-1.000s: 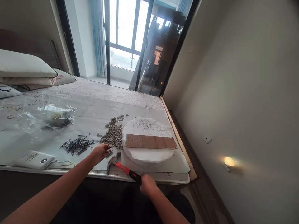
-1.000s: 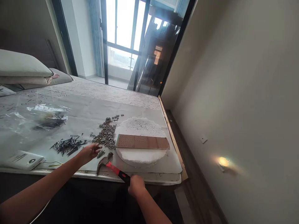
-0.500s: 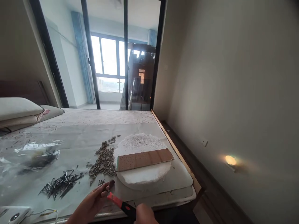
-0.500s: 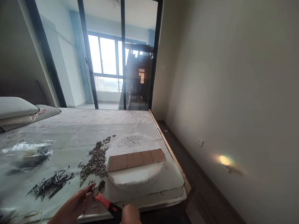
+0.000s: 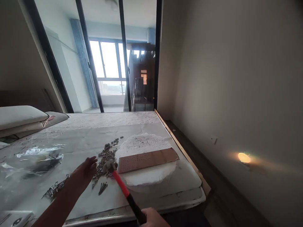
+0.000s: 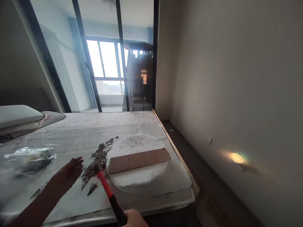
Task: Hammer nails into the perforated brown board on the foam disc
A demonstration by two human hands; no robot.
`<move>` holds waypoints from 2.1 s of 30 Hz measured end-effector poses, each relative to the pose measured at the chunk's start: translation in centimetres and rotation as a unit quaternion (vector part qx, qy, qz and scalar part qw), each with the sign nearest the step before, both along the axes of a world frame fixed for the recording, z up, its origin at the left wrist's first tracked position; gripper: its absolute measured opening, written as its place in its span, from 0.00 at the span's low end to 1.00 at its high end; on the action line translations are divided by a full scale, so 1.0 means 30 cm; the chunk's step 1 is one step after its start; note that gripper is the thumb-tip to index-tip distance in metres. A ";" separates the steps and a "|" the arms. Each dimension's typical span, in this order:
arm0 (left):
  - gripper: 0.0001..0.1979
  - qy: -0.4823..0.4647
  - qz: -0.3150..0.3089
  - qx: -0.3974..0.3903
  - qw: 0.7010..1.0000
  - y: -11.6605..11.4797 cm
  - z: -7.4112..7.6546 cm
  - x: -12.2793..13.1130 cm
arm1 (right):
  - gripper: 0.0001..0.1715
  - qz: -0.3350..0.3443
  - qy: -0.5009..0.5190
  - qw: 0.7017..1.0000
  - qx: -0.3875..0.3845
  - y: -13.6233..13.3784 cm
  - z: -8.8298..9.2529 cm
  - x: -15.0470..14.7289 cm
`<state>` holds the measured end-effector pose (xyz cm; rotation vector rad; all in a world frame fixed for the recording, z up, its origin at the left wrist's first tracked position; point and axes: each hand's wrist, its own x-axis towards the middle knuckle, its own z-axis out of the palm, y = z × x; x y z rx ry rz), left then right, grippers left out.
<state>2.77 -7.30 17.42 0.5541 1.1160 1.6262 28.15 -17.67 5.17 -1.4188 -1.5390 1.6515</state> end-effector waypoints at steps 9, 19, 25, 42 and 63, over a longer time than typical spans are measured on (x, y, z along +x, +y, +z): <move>0.23 0.530 -0.151 0.050 0.833 0.117 -0.302 0.259 | 0.06 -0.076 0.209 0.974 -0.040 0.038 0.045 0.141; 0.22 0.598 -0.145 -0.028 0.788 0.050 -0.443 0.128 | 0.09 -0.069 0.277 0.954 -0.092 0.011 0.035 0.184; 0.17 0.759 -0.143 -0.141 0.619 0.001 -0.564 -0.068 | 0.10 -0.076 0.230 0.967 -0.083 -0.025 0.033 0.198; 0.08 0.795 -0.197 -0.156 0.552 0.106 -0.681 -0.117 | 0.10 -0.077 0.122 0.987 -0.070 -0.013 -0.018 0.181; 0.18 0.802 -0.272 -0.040 0.530 0.110 -0.658 -0.209 | 0.08 -0.077 0.118 0.987 -0.077 -0.012 0.006 0.197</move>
